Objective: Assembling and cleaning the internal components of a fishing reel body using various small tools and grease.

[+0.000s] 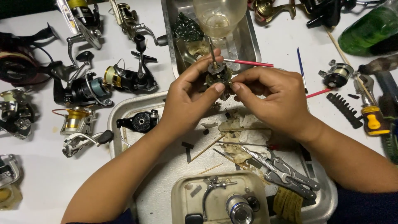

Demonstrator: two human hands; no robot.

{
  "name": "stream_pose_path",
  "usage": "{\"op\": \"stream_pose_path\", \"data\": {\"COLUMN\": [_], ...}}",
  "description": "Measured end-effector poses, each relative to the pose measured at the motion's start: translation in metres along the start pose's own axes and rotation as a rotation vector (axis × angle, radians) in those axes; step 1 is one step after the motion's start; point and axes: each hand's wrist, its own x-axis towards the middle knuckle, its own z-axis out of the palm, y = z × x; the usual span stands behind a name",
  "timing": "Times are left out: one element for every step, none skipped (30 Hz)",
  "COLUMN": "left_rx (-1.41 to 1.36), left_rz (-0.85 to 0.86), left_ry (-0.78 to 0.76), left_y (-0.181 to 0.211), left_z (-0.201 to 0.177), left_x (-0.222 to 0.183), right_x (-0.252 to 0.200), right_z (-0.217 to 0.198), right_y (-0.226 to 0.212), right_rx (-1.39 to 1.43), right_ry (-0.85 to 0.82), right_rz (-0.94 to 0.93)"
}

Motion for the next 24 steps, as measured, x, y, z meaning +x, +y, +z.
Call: {"op": "stream_pose_path", "data": {"left_rx": [0.001, 0.002, 0.002, -0.013, -0.028, -0.028, -0.015, -0.002, -0.003, 0.016, 0.035, 0.035, 0.016, -0.003, -0.004, -0.002, -0.001, -0.001, -0.012, -0.023, -0.023, -0.021, -0.019, -0.020], "left_rz": [0.004, 0.009, 0.009, -0.018, -0.044, -0.044, -0.056, -0.067, -0.067, -0.053, -0.039, -0.038, -0.051, -0.064, -0.065, -0.053, -0.042, -0.042, -0.038, -0.034, -0.034, -0.030, -0.027, -0.027], "left_ry": [-0.006, -0.014, -0.015, 0.001, 0.016, 0.017, 0.025, 0.033, 0.033, 0.029, 0.025, 0.025, 0.021, 0.016, 0.017, 0.010, 0.003, 0.003, -0.005, -0.012, -0.013, -0.013, -0.012, -0.013], "left_y": [-0.0006, -0.0012, -0.0004, 0.0003, 0.0011, 0.0009, 0.0007, 0.0004, 0.0011, 0.0018, 0.0025, 0.0035, 0.0044, 0.0053, 0.0051, 0.0049, 0.0048, 0.0045, 0.0043, 0.0041, 0.0037, 0.0031, 0.0025, 0.0029], "left_z": [-0.0002, -0.0003, 0.0007, 0.0016, 0.0025, 0.0027, 0.0030, 0.0035, 0.0035, 0.0033, 0.0032, 0.0034, 0.0036, 0.0040, 0.0036, 0.0033, 0.0029, 0.0029, 0.0028, 0.0027, 0.0026, 0.0025, 0.0024, 0.0024], "left_x": [0.0000, 0.0003, 0.0006, 0.0005, 0.0004, 0.0002, 0.0000, -0.0003, -0.0004, -0.0005, -0.0006, -0.0007, -0.0008, -0.0010, -0.0009, -0.0006, -0.0004, -0.0004, -0.0005, -0.0004, -0.0002, -0.0003, -0.0004, -0.0007], "right_x": [-0.0005, -0.0010, 0.0003, 0.0014, 0.0026, 0.0026, 0.0027, 0.0026, 0.0027, 0.0030, 0.0033, 0.0031, 0.0030, 0.0027, 0.0012, -0.0002, -0.0016, -0.0016, -0.0016, -0.0015, -0.0015, -0.0016, -0.0018, 0.0001], "right_z": [0.0004, 0.0005, -0.0003, -0.0008, -0.0014, -0.0009, -0.0005, -0.0004, -0.0004, -0.0004, -0.0003, -0.0003, -0.0003, -0.0003, 0.0001, 0.0006, 0.0010, 0.0014, 0.0017, 0.0020, 0.0017, 0.0015, 0.0013, 0.0009], "right_y": [0.0004, 0.0010, -0.0017, -0.0045, -0.0073, -0.0073, -0.0074, -0.0075, -0.0077, -0.0078, -0.0080, -0.0077, -0.0073, -0.0070, -0.0055, -0.0041, -0.0026, -0.0018, -0.0010, -0.0002, -0.0006, -0.0010, -0.0014, -0.0040], "right_rx": [-0.024, -0.049, -0.049, -0.047, -0.044, -0.043, -0.038, -0.033, -0.034, -0.035, -0.036, -0.036, -0.046, -0.056, -0.056, -0.064, -0.072, -0.072, -0.063, -0.053, -0.053, -0.066, -0.078, -0.078], "right_ry": [0.010, 0.021, 0.021, 0.009, -0.003, -0.003, -0.004, -0.005, -0.005, -0.005, -0.005, -0.005, -0.004, -0.003, -0.003, 0.011, 0.026, 0.027, 0.030, 0.033, 0.033, 0.033, 0.032, 0.032], "right_rz": [-0.026, -0.052, -0.051, -0.106, -0.160, -0.160, -0.179, -0.198, -0.198, -0.200, -0.203, -0.203, -0.205, -0.207, -0.206, -0.165, -0.123, -0.123, -0.089, -0.056, -0.056, -0.089, -0.123, -0.122]}}
